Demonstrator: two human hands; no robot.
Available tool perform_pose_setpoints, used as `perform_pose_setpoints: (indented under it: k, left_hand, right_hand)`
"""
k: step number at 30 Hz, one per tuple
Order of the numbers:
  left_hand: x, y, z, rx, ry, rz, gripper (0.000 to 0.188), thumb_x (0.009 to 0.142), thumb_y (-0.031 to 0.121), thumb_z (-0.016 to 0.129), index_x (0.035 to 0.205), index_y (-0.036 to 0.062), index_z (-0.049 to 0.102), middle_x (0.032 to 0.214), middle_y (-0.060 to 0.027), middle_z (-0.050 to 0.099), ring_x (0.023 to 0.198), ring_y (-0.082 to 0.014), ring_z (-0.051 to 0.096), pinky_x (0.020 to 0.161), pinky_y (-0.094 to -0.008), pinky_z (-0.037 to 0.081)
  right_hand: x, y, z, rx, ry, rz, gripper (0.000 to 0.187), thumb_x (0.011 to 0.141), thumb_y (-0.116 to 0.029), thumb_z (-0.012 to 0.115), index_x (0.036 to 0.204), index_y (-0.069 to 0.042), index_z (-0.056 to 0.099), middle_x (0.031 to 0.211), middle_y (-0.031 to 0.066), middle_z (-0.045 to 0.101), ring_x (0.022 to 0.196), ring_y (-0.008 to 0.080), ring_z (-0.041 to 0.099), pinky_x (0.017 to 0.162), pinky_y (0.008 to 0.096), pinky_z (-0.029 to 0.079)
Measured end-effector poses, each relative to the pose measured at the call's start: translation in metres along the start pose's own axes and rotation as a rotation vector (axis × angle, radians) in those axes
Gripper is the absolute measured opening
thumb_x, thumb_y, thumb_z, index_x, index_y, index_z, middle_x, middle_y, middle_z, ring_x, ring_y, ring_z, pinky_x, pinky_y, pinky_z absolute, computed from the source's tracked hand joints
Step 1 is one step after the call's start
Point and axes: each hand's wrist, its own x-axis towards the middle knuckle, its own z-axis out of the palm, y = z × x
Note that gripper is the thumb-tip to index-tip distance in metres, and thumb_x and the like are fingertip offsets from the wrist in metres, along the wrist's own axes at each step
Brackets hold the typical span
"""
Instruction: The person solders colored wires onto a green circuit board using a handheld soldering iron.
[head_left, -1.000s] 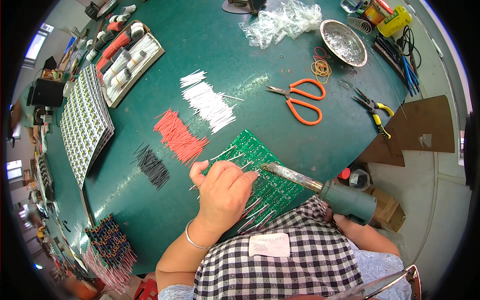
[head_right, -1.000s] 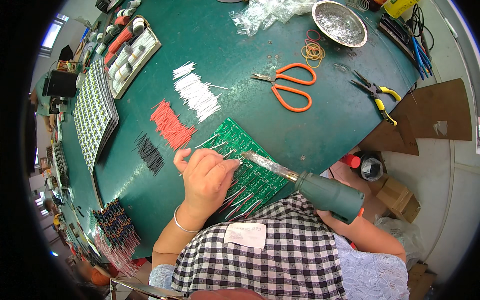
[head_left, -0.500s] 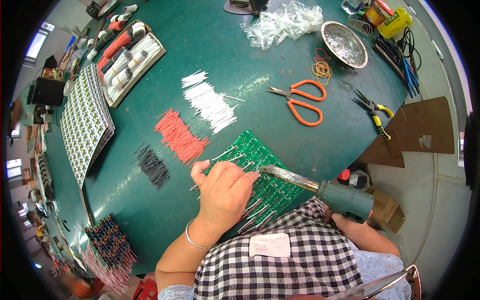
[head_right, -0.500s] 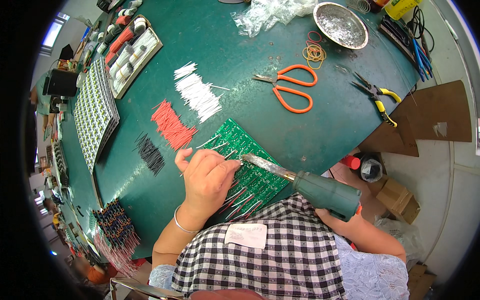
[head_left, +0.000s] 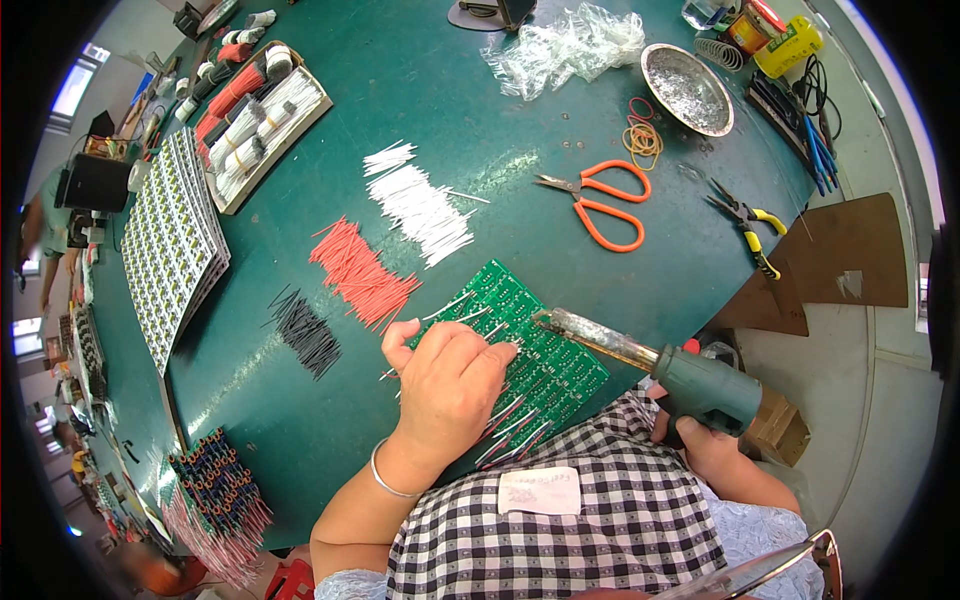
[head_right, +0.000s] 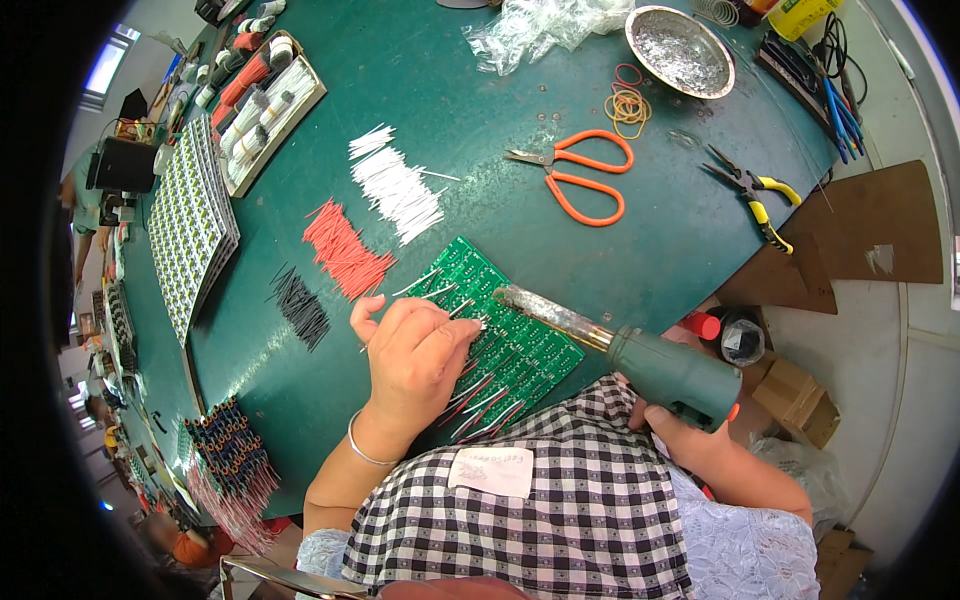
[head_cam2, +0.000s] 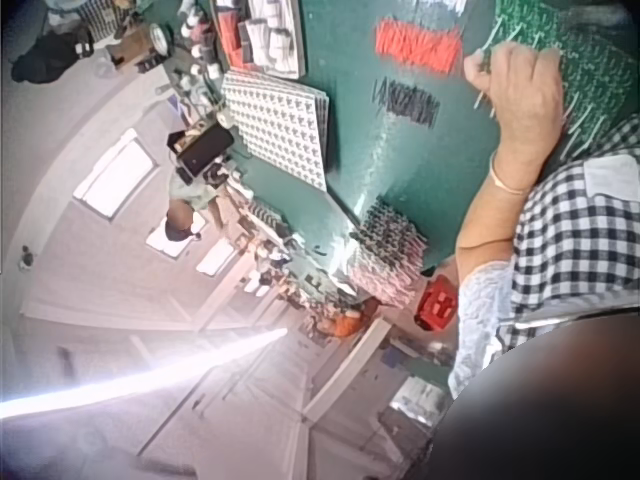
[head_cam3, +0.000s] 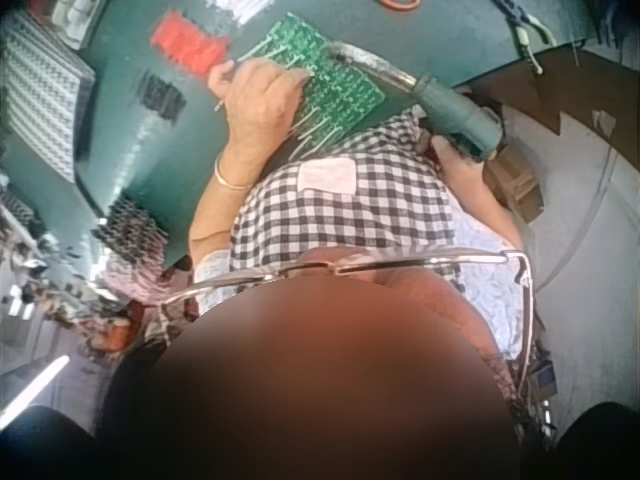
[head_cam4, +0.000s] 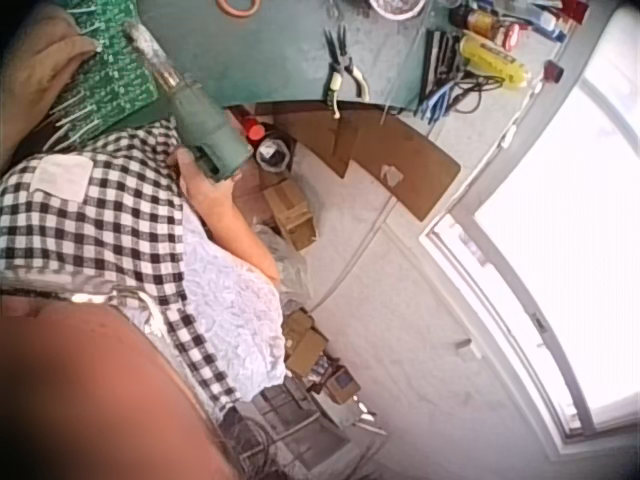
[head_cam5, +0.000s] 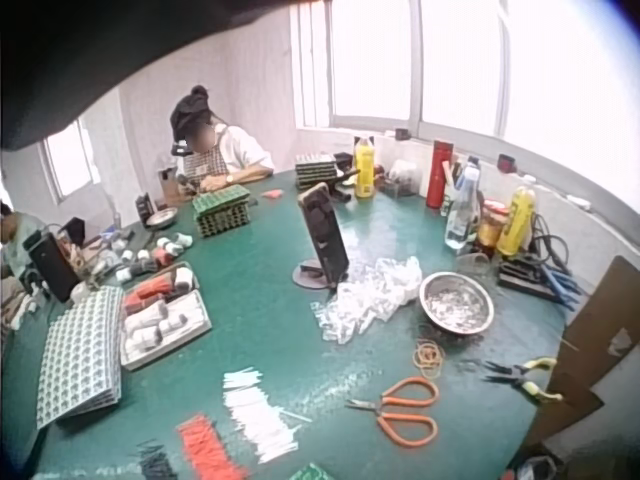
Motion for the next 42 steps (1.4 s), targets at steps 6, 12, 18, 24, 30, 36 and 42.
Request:
perform_pose_setpoints:
  k: [6, 12, 18, 24, 30, 36, 42]
  left_hand:
    - [0.000, 0.001, 0.000, 0.008, -0.002, -0.001, 0.019, 0.064, 0.005, 0.074, 0.077, 0.0168, 0.066, 0.068, 0.0049, 0.053, 0.072, -0.0131, 0.056, 0.087, -0.0402, 0.027]
    - [0.000, 0.002, -0.001, 0.035, -0.010, -0.002, 0.019, 0.064, 0.006, 0.074, 0.077, 0.0172, 0.066, 0.069, 0.0049, 0.053, 0.074, -0.0132, 0.056, 0.087, -0.0408, 0.027]
    - [-0.001, 0.003, -0.002, 0.076, -0.017, 0.001, 0.019, 0.065, 0.007, 0.075, 0.077, 0.0178, 0.066, 0.069, 0.0049, 0.054, 0.074, -0.0136, 0.056, 0.088, -0.0404, 0.028]
    - [-0.015, -0.005, -0.023, 0.160, -0.054, -0.050, 0.017, 0.067, 0.007, 0.070, 0.081, 0.0173, 0.067, 0.071, 0.0039, 0.054, 0.076, -0.0141, 0.056, 0.088, -0.0387, 0.030]
    - [-0.023, -0.008, -0.040, 0.109, -0.009, -0.078, 0.021, 0.067, 0.004, 0.073, 0.085, 0.0120, 0.067, 0.076, 0.0007, 0.058, 0.075, -0.0174, 0.056, 0.079, -0.0367, 0.039]
    - [-0.001, 0.018, -0.005, -0.013, 0.028, 0.015, 0.021, 0.066, 0.006, 0.072, 0.084, 0.0131, 0.066, 0.076, 0.0024, 0.056, 0.080, -0.0163, 0.055, 0.079, -0.0357, 0.036]
    - [-0.010, 0.016, 0.004, 0.090, 0.038, 0.011, 0.014, 0.070, 0.010, 0.067, 0.082, 0.0164, 0.067, 0.073, 0.0058, 0.054, 0.081, -0.0133, 0.054, 0.082, -0.0376, 0.030]
  right_hand:
    - [0.003, 0.001, 0.000, 0.192, -0.004, -0.030, 0.048, 0.085, -0.010, 0.058, 0.128, 0.002, 0.043, 0.114, 0.0151, 0.059, 0.068, 0.0167, 0.062, 0.059, 0.0267, 0.052]
    - [0.006, 0.002, -0.003, 0.180, -0.061, -0.036, 0.051, 0.084, -0.008, 0.058, 0.130, 0.002, 0.040, 0.114, 0.0159, 0.060, 0.069, 0.0170, 0.063, 0.059, 0.0262, 0.052]
    - [0.003, 0.005, -0.002, 0.183, -0.003, -0.006, 0.059, 0.081, -0.022, 0.065, 0.130, 0.000, 0.040, 0.111, 0.0165, 0.060, 0.065, 0.0192, 0.062, 0.055, 0.0277, 0.052]
    - [0.002, 0.010, -0.005, 0.172, -0.004, 0.012, 0.072, 0.080, -0.034, 0.071, 0.133, -0.001, 0.036, 0.109, 0.0174, 0.060, 0.059, 0.0227, 0.061, 0.052, 0.0309, 0.052]
    - [0.010, 0.014, -0.006, 0.162, -0.010, -0.029, 0.072, 0.081, -0.035, 0.070, 0.134, 0.000, 0.035, 0.110, 0.0178, 0.059, 0.059, 0.0231, 0.060, 0.052, 0.0314, 0.051]
    - [-0.002, 0.010, -0.031, -0.168, -0.168, -0.142, 0.049, 0.085, -0.024, 0.062, 0.124, 0.001, 0.046, 0.100, 0.0139, 0.062, 0.067, 0.0198, 0.061, 0.064, 0.0324, 0.050]
    - [-0.021, 0.006, -0.031, -0.640, -0.162, -0.302, 0.025, 0.077, -0.011, 0.063, 0.100, 0.000, 0.062, 0.095, 0.0134, 0.064, 0.084, 0.0312, 0.063, 0.074, 0.0380, 0.049]
